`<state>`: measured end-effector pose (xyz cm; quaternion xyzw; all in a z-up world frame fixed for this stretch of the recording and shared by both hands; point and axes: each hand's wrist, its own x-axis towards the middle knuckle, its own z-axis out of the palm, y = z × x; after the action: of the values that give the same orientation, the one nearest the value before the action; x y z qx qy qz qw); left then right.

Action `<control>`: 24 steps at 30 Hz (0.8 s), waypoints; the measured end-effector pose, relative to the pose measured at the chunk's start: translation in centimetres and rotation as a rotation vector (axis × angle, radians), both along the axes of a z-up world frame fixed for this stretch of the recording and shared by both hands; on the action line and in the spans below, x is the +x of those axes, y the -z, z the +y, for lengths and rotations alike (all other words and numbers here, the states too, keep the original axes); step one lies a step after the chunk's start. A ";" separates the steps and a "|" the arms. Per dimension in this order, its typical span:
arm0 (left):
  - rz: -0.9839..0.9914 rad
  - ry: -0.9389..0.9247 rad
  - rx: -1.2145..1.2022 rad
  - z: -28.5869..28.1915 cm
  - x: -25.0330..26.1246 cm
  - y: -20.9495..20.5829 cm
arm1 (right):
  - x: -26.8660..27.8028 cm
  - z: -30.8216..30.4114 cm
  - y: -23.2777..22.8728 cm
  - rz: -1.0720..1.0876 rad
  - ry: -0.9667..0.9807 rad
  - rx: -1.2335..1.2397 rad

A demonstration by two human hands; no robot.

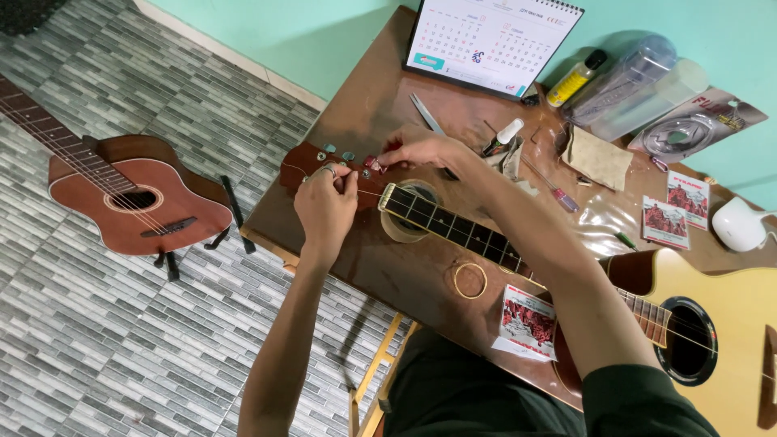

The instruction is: The person threads a new guitar string through the tuning peg on the headstock, pulls it taut, and winds it around the post. They repeat this process for multiple strings, using a red string winder to tighten the strings and a pair of scissors to trim the excess string length.

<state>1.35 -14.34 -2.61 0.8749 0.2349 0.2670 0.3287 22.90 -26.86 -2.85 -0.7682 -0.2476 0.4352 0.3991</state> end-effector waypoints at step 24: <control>0.073 0.092 0.040 0.2 1.2 -1.1 | -1.4 -0.4 -4.8 0.065 0.061 0.232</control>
<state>2.53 -14.12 -1.51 0.9004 0.2010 0.2242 0.3140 21.55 -27.28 1.98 -0.7096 -0.2598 0.4160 0.5059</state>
